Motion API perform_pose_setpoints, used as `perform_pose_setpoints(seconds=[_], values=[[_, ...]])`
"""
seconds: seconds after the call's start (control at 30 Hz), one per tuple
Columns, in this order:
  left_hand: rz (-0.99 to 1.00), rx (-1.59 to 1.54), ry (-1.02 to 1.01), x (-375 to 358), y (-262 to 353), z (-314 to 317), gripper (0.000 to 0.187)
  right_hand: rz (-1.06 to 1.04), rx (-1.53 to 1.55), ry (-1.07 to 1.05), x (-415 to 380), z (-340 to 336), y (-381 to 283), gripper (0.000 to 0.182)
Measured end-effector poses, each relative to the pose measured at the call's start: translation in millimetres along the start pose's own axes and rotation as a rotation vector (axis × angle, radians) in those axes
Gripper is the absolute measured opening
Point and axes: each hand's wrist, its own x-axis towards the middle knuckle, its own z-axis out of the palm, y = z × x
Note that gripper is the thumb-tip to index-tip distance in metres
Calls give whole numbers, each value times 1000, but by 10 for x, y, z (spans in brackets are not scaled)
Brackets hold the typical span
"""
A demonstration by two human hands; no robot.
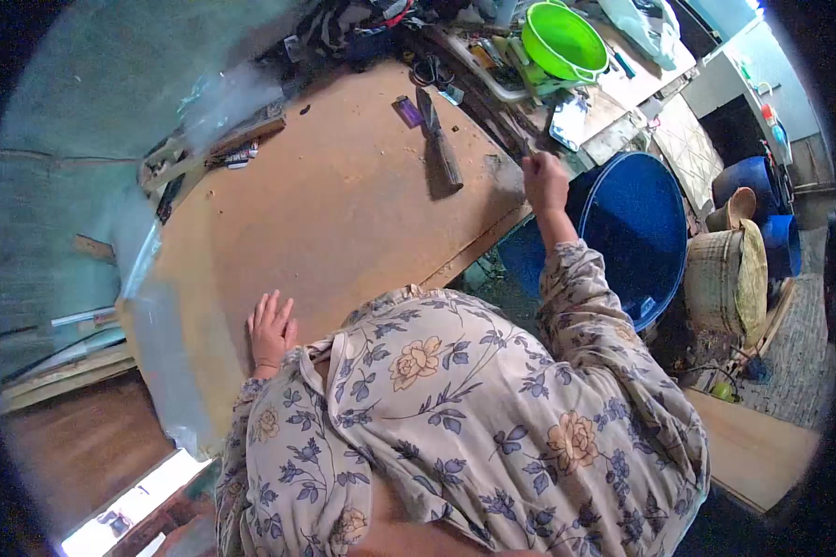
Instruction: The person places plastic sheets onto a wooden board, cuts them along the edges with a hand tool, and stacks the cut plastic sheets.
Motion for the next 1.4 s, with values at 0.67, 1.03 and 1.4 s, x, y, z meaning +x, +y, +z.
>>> perform_pose_setpoints(seconds=[0.67, 1.03, 1.4], values=[[-394, -228, 220, 349, 341, -55, 17, -733, 397, -612, -577, -57, -1646, 50], [-207, -314, 291, 170, 577, -1383, 21, -1049, 462, -1184, -300, -247, -2841, 15], [-653, -158, 207, -1528, -1549, -2016, 13, -1709, -314, -723, -1211, 625, -5264, 19]])
